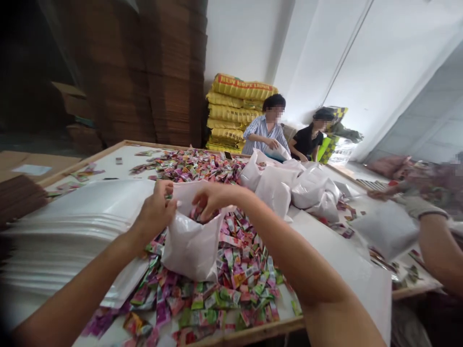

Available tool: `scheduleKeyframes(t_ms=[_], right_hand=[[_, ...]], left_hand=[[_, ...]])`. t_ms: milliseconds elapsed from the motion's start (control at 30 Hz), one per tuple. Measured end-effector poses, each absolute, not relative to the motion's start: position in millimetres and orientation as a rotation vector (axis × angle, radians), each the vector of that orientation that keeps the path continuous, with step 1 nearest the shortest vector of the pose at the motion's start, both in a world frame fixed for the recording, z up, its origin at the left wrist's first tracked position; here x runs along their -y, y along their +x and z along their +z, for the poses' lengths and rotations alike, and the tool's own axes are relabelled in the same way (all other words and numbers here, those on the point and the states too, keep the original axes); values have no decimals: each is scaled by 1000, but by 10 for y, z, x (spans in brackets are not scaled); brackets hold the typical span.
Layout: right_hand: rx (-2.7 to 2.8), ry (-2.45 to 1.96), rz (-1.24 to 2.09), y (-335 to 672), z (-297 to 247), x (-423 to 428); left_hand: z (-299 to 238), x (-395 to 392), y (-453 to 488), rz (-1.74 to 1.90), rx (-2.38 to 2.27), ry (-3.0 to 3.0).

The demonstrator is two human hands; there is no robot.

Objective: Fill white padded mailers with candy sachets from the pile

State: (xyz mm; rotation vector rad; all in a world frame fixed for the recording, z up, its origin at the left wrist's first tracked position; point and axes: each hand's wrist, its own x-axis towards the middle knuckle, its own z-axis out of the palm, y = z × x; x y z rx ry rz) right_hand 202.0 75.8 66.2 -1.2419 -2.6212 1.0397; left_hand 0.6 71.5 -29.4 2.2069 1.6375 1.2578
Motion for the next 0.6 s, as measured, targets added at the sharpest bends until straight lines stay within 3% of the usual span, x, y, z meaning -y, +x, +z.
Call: scheduleKeyframes(t_ms=[133,200,433,500,600], right_hand=[[2184,-1218,890,2804,788,-407],[2080,-1411,861,3084,322,-111],[1943,-2147,540,2772,-2356,546],[1939,-2035,494,2659,-2609,504],[1932,-1823,493,2816,-2436,316]], left_hand=[[-188,-585,-24,1104,-1505,2650],[-147,-519,-4,953,-1515,2745],[-115,-401,-33,592,-1663,2349],[-85,-377,-45,612,-1546,2264],[-16,-359,-64,603,-1399,1941]])
